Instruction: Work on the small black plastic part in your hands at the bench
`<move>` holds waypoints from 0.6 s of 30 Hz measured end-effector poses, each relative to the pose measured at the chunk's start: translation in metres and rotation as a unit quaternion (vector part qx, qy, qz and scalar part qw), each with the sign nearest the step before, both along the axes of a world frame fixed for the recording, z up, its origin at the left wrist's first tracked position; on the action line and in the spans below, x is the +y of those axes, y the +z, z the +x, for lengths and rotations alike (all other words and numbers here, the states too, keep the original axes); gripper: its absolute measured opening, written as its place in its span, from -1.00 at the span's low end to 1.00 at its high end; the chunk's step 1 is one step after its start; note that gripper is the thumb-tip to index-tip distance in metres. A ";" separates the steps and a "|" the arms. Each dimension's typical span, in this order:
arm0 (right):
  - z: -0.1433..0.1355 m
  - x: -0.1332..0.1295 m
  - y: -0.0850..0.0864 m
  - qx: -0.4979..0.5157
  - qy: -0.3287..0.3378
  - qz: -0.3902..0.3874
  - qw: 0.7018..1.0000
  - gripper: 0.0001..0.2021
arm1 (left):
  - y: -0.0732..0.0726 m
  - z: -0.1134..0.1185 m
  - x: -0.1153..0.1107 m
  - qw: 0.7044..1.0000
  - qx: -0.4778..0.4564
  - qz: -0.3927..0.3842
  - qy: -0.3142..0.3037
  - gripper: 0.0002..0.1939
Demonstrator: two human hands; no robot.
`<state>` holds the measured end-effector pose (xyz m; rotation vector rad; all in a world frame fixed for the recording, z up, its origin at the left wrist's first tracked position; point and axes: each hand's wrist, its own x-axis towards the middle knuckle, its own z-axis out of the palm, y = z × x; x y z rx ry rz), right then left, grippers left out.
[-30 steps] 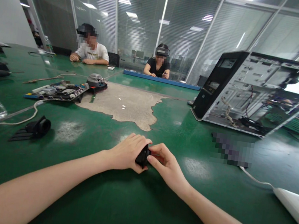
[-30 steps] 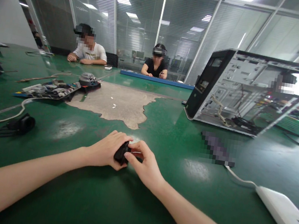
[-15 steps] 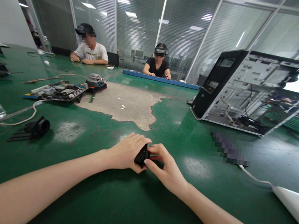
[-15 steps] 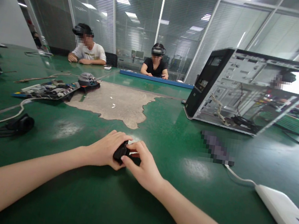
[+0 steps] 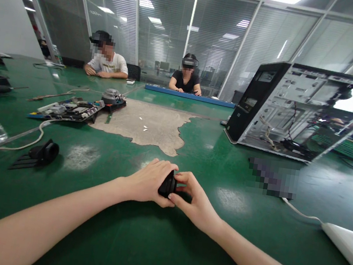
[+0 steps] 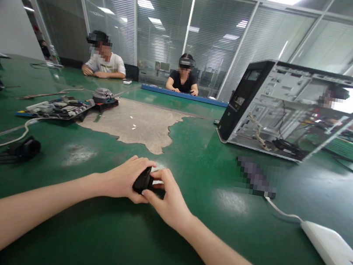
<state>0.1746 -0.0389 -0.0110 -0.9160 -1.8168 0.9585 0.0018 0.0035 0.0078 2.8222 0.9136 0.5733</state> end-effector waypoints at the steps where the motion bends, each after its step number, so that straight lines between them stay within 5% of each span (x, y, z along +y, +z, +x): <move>1: 0.000 0.000 0.000 0.000 0.000 -0.001 1.000 -0.79 | 0.000 0.000 0.000 1.000 0.000 0.002 0.002 -0.31; 11: -0.001 0.002 0.001 0.010 -0.015 -0.073 0.997 -0.81 | -0.001 0.001 -0.001 1.000 0.003 0.015 0.005 -0.27; 18: 0.000 -0.001 0.000 -0.007 0.005 -0.008 1.000 -0.77 | -0.003 0.001 -0.001 1.000 0.007 0.028 0.006 -0.29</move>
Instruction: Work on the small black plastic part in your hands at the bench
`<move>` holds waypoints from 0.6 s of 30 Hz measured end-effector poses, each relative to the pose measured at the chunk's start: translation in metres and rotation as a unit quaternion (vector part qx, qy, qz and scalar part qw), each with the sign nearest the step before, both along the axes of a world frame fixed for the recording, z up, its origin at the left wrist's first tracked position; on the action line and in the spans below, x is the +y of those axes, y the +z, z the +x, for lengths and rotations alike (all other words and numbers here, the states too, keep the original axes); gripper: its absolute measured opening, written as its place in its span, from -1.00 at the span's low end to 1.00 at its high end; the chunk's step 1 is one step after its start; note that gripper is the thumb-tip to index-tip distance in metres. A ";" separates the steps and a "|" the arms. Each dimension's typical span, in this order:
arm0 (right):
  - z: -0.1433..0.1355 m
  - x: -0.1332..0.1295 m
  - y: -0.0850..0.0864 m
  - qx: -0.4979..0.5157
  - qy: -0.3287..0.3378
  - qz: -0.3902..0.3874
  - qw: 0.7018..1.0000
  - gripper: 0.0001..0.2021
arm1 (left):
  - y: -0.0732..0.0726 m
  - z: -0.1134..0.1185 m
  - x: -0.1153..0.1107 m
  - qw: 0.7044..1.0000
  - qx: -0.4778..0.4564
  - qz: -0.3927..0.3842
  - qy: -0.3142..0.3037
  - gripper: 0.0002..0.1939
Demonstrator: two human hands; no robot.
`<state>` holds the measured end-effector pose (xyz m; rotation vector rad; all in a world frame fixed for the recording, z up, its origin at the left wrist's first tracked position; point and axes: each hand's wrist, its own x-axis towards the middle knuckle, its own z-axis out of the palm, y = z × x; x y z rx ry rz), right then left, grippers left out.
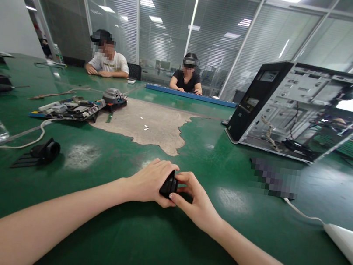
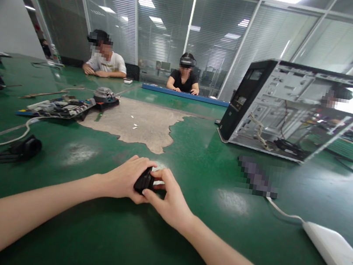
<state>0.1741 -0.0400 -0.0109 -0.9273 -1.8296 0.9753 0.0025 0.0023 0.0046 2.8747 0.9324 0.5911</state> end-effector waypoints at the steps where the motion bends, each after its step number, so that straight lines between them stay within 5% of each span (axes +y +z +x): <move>1: 0.000 0.000 0.000 0.002 -0.005 -0.003 1.000 -0.79 | 0.000 0.000 0.000 1.000 0.000 0.001 0.001 -0.30; 8: -0.002 0.004 0.000 0.019 -0.031 -0.048 0.998 -0.81 | -0.002 -0.002 0.003 1.000 -0.008 -0.004 -0.015 -0.27; 18: 0.000 0.001 -0.005 0.007 -0.004 0.018 1.000 -0.75 | -0.005 -0.004 -0.003 0.999 -0.052 0.011 -0.009 -0.69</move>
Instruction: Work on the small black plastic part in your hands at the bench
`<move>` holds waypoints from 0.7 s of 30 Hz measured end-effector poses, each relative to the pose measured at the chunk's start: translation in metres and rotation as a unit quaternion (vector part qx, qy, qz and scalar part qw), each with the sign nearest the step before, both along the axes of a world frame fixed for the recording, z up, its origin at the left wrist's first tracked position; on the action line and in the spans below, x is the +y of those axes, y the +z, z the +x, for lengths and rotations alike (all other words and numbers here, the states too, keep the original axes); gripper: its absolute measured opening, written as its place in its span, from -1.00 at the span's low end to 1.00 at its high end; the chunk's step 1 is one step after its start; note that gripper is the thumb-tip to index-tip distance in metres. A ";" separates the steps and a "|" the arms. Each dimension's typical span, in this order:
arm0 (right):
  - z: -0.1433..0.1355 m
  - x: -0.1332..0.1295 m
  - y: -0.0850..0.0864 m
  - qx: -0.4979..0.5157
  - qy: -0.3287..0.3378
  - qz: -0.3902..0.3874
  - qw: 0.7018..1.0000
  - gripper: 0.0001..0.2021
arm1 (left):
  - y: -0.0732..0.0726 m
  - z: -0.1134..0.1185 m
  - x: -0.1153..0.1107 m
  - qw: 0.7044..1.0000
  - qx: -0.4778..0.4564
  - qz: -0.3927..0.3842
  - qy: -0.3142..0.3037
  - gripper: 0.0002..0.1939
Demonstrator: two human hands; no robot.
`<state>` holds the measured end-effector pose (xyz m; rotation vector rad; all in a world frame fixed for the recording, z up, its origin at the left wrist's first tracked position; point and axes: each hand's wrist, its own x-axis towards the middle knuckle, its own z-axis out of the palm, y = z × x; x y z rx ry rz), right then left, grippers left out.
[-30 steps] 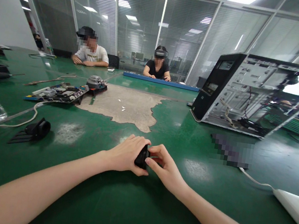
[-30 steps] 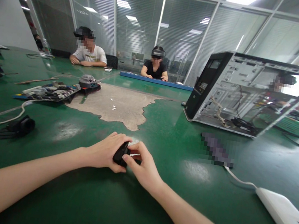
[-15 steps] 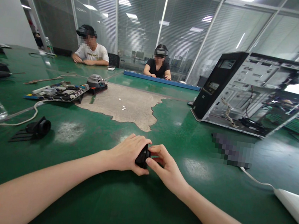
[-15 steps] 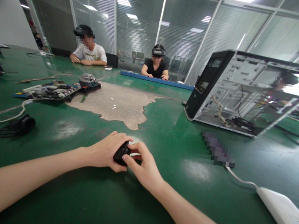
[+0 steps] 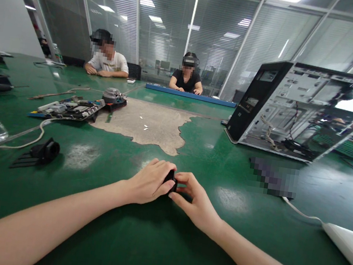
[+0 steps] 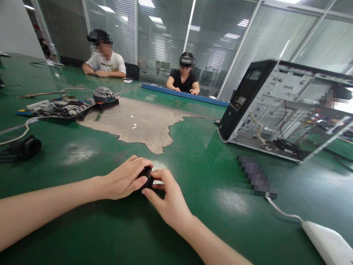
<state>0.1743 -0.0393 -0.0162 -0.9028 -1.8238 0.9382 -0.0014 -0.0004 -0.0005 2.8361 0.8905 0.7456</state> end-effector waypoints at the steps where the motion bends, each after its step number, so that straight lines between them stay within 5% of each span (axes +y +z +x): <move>1: 0.000 0.000 0.000 -0.005 -0.001 0.003 1.000 -0.74 | -0.001 0.000 0.000 1.000 -0.007 0.007 0.009 -0.71; 9: -0.001 0.000 0.001 -0.025 -0.013 0.036 0.999 -0.77 | -0.007 -0.002 0.003 0.999 -0.024 0.032 0.037 -0.70; 15: -0.002 -0.001 0.001 -0.036 -0.015 0.047 0.998 -0.75 | 0.018 -0.010 -0.003 0.995 0.036 -0.092 -0.028 -0.47; 21: -0.001 -0.005 0.003 -0.071 -0.003 0.088 0.994 -0.72 | 0.036 -0.020 -0.003 0.974 0.056 -0.206 -0.079 -0.50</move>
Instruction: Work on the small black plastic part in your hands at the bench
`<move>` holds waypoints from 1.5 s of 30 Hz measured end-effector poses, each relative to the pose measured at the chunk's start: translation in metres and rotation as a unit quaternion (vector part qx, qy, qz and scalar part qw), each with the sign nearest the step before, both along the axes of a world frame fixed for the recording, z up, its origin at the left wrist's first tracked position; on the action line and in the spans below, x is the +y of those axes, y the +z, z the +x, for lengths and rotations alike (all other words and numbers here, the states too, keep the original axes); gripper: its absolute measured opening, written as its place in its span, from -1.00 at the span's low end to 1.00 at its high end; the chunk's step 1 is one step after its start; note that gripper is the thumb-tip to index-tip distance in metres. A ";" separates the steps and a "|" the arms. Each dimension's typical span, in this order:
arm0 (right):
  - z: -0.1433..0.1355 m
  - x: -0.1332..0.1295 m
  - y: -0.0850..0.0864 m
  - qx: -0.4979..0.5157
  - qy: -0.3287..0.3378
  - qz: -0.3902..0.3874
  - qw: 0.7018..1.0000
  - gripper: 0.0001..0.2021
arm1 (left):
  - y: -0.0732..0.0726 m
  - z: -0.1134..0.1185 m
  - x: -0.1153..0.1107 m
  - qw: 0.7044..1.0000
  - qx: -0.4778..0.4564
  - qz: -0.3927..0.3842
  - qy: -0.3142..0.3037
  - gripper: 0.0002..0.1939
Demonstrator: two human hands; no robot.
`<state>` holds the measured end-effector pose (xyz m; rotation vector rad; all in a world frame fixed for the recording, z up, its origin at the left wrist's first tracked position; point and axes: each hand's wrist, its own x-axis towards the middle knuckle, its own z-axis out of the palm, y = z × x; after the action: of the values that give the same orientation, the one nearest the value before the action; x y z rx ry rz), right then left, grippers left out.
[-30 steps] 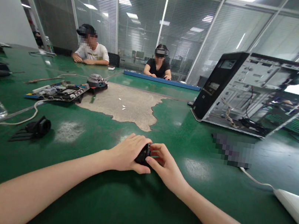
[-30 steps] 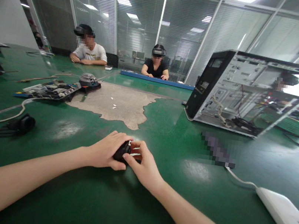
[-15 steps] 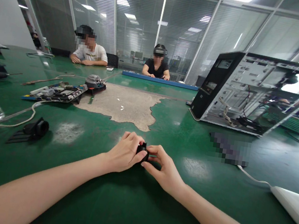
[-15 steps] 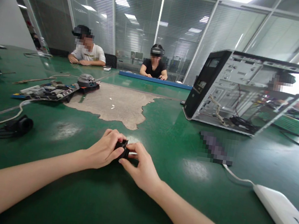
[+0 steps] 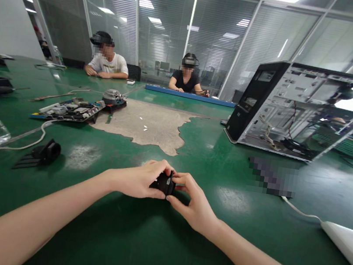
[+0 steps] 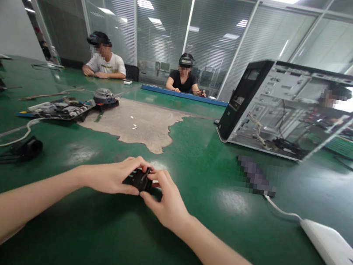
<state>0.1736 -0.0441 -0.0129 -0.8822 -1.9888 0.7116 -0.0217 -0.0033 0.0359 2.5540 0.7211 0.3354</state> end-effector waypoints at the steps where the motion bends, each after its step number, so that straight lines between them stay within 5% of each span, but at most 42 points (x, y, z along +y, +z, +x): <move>1: 0.000 0.000 0.000 -0.008 -0.003 0.006 1.000 -0.71 | 0.000 -0.001 0.001 1.000 -0.004 -0.016 0.003 -0.50; 7: 0.002 -0.002 0.000 -0.027 -0.012 0.023 0.999 -0.73 | -0.002 -0.002 0.002 1.000 -0.017 -0.021 0.000 -0.41; 12: 0.003 -0.001 -0.002 -0.024 -0.007 0.028 0.999 -0.74 | -0.007 0.000 -0.002 0.995 0.023 0.090 -0.029 -0.41; 18: 0.002 -0.001 0.000 -0.016 -0.008 0.008 1.000 -0.79 | -0.026 0.008 -0.005 0.980 0.030 0.192 0.044 -0.48; 34: 0.002 0.002 -0.002 0.057 0.021 -0.109 0.992 -0.71 | -0.039 0.019 0.000 0.972 -0.035 0.210 0.099 -0.58; 41: 0.003 0.000 0.000 -0.003 0.001 -0.016 1.000 -0.70 | -0.040 0.018 0.001 0.972 -0.038 0.211 0.100 -0.58; 45: 0.000 0.003 -0.001 0.053 0.002 -0.062 0.997 -0.82 | -0.041 0.018 0.002 0.970 -0.040 0.217 0.104 -0.60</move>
<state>0.1734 -0.0412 -0.0141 -0.8937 -1.8696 0.8732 -0.0033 -0.0016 -0.0050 2.8503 0.9761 0.7342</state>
